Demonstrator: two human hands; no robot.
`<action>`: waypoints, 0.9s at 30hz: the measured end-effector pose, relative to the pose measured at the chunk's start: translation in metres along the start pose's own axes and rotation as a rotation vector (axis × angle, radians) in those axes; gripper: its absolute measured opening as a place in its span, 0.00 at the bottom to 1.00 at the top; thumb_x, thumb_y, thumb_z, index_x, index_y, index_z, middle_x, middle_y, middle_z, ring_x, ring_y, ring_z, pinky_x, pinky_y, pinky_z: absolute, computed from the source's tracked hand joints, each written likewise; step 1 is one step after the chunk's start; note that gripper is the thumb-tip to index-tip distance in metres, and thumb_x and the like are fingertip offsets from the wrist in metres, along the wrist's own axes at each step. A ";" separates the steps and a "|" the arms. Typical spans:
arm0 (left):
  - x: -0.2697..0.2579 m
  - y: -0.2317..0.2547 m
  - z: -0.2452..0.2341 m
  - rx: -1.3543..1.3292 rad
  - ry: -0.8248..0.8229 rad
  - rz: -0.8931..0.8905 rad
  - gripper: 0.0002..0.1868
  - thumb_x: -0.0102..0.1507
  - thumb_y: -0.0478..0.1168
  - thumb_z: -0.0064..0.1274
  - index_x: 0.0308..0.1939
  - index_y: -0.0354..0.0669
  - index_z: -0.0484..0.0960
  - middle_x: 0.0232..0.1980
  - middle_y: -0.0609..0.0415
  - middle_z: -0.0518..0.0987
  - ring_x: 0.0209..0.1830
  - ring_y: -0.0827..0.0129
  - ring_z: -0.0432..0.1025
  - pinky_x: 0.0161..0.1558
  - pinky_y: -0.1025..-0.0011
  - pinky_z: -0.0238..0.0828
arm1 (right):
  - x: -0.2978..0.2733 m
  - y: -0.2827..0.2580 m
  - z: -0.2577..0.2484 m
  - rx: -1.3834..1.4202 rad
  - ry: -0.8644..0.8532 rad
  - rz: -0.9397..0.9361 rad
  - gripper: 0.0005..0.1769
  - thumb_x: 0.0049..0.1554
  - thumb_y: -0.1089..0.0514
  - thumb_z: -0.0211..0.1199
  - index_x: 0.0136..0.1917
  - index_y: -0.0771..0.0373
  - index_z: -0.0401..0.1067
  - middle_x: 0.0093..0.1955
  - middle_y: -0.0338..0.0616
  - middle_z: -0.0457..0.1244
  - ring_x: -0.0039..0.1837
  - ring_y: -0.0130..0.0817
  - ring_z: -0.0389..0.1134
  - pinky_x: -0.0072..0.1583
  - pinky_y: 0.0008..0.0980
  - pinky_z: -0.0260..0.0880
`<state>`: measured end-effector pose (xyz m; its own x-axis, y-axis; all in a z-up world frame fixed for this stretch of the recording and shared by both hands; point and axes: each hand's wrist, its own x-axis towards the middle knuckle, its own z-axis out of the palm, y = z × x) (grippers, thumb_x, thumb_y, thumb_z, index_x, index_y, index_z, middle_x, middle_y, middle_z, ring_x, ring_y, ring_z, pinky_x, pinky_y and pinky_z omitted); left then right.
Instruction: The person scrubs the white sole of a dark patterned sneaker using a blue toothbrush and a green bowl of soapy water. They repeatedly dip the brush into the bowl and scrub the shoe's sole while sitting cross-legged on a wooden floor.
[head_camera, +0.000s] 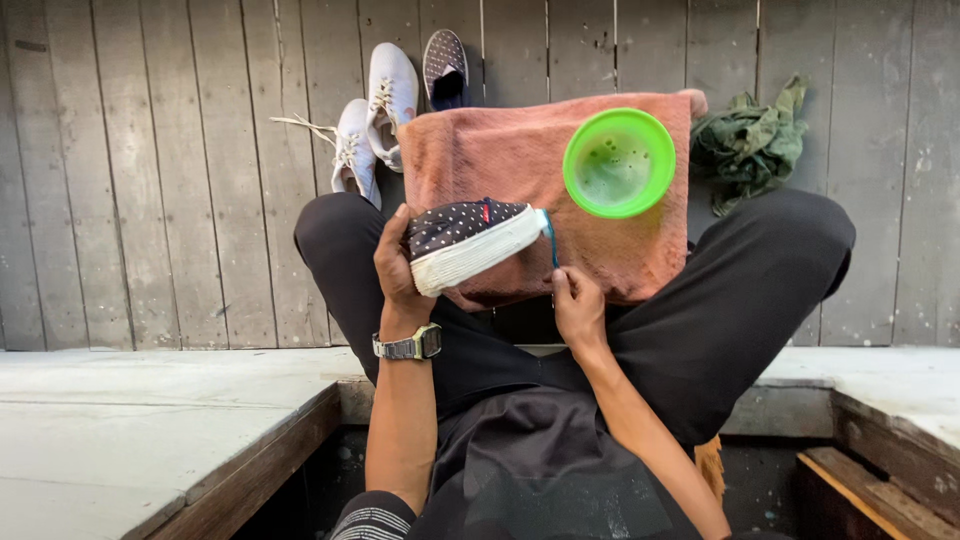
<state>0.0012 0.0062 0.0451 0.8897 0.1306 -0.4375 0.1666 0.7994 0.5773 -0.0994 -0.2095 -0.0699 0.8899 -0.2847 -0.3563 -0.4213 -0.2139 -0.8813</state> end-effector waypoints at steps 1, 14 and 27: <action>0.000 0.000 0.001 0.004 0.001 -0.010 0.18 0.66 0.39 0.51 0.20 0.41 0.76 0.22 0.47 0.76 0.19 0.66 0.73 0.27 0.71 0.71 | -0.008 -0.014 -0.003 0.000 0.006 0.010 0.15 0.66 0.53 0.52 0.46 0.53 0.80 0.28 0.46 0.65 0.36 0.41 0.68 0.45 0.41 0.69; 0.003 -0.005 -0.008 -0.037 -0.021 0.001 0.17 0.67 0.40 0.49 0.23 0.41 0.70 0.22 0.51 0.68 0.20 0.67 0.71 0.26 0.75 0.69 | -0.022 -0.037 -0.011 -0.132 0.069 -0.141 0.10 0.64 0.53 0.59 0.52 0.54 0.79 0.42 0.54 0.71 0.53 0.55 0.73 0.53 0.51 0.72; 0.004 -0.003 -0.010 -0.024 -0.005 -0.029 0.16 0.67 0.40 0.49 0.25 0.40 0.73 0.23 0.47 0.74 0.22 0.65 0.74 0.28 0.74 0.72 | -0.047 -0.083 -0.012 -0.104 0.047 -0.296 0.11 0.67 0.57 0.57 0.50 0.59 0.79 0.38 0.53 0.71 0.45 0.56 0.74 0.49 0.47 0.75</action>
